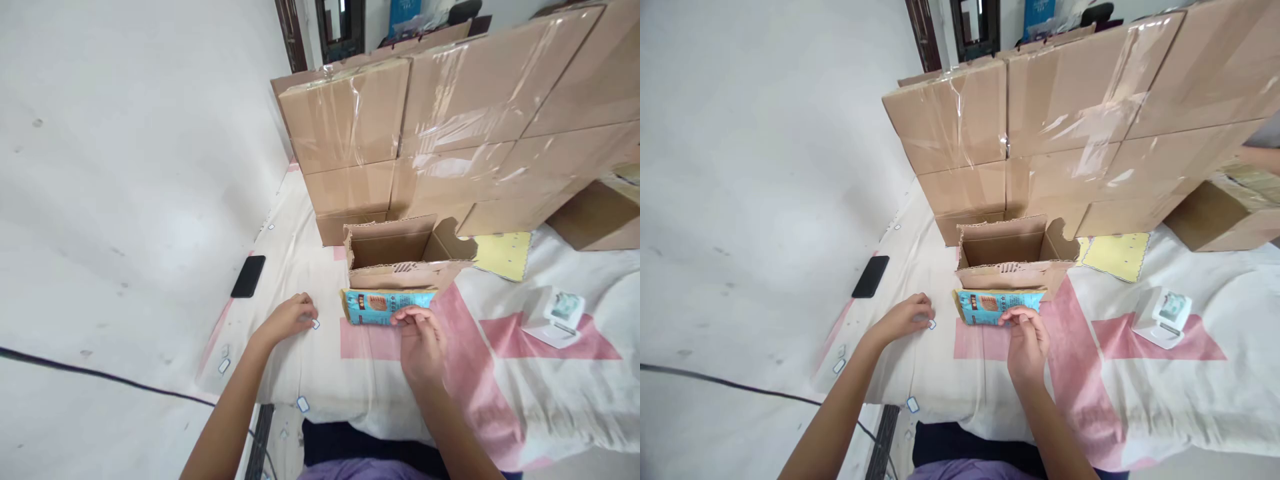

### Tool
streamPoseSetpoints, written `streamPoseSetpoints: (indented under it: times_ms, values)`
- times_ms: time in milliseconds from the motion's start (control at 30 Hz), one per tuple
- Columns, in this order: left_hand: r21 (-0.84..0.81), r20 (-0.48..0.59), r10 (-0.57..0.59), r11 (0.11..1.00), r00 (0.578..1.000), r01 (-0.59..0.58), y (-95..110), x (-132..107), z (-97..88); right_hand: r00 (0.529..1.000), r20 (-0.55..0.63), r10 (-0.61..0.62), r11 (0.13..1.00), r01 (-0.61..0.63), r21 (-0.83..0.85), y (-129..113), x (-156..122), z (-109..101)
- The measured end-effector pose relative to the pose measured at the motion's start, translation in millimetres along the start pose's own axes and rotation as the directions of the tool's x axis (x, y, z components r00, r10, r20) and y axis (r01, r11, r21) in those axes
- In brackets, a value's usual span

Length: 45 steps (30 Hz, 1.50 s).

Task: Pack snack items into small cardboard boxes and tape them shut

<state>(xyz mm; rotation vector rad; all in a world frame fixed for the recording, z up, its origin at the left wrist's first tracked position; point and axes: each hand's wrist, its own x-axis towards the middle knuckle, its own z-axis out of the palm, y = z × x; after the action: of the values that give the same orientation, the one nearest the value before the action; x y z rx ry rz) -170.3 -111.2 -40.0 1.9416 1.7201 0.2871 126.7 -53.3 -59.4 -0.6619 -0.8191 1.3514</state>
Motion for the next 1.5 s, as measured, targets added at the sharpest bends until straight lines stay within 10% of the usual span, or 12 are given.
streamPoseSetpoints:
  times_ms: [233, 433, 567, 800, 933, 1100, 1200, 1333, 1500]
  values:
    - [0.018, 0.004, -0.187, 0.982, 0.982, 0.187, 2, -1, -10.3, 1.000, -0.023, -0.010, 0.999, 0.009, -0.053, -3, -3, -27]
    - [0.231, -0.250, -0.571, 0.749, 0.782, 0.621, -26, -22, -30.5, 0.989, -0.058, -0.133, 0.955, 0.113, -0.273, -32, 5, -41]
    - [0.223, -0.344, -0.566, 0.726, 0.749, 0.651, -21, -29, -31.3, 0.985, -0.039, -0.169, 0.803, 0.115, -0.584, -48, 25, -54]
    - [-0.282, -0.244, -0.226, 0.947, 0.943, 0.154, 43, 18, 25.7, 0.976, 0.134, 0.172, 0.740, -0.039, -0.671, -23, 48, -65]
    - [-0.463, -0.280, -0.151, 0.886, 0.948, 0.005, 71, 40, 56.7, 0.951, 0.184, 0.248, 0.744, -0.066, -0.664, -25, 39, -65]
    - [-0.440, -0.484, 0.011, 0.861, 0.875, -0.255, 88, 27, 50.7, 0.909, 0.314, 0.275, 0.728, 0.016, -0.685, -77, 32, -77]
    - [-0.311, -0.628, 0.233, 0.800, 0.743, -0.514, 108, 14, 34.1, 0.812, 0.450, 0.372, 0.646, 0.122, -0.754, -117, 30, -74]
    - [-0.113, -0.693, 0.441, 0.715, 0.570, -0.690, 146, 7, 16.6, 0.649, 0.519, 0.556, 0.473, 0.267, -0.840, -150, 24, -36]
    - [-0.119, -0.730, 0.476, 0.619, 0.491, -0.777, 166, 19, -7.4, 0.545, 0.612, 0.573, 0.549, 0.299, -0.780, -168, 31, 1]
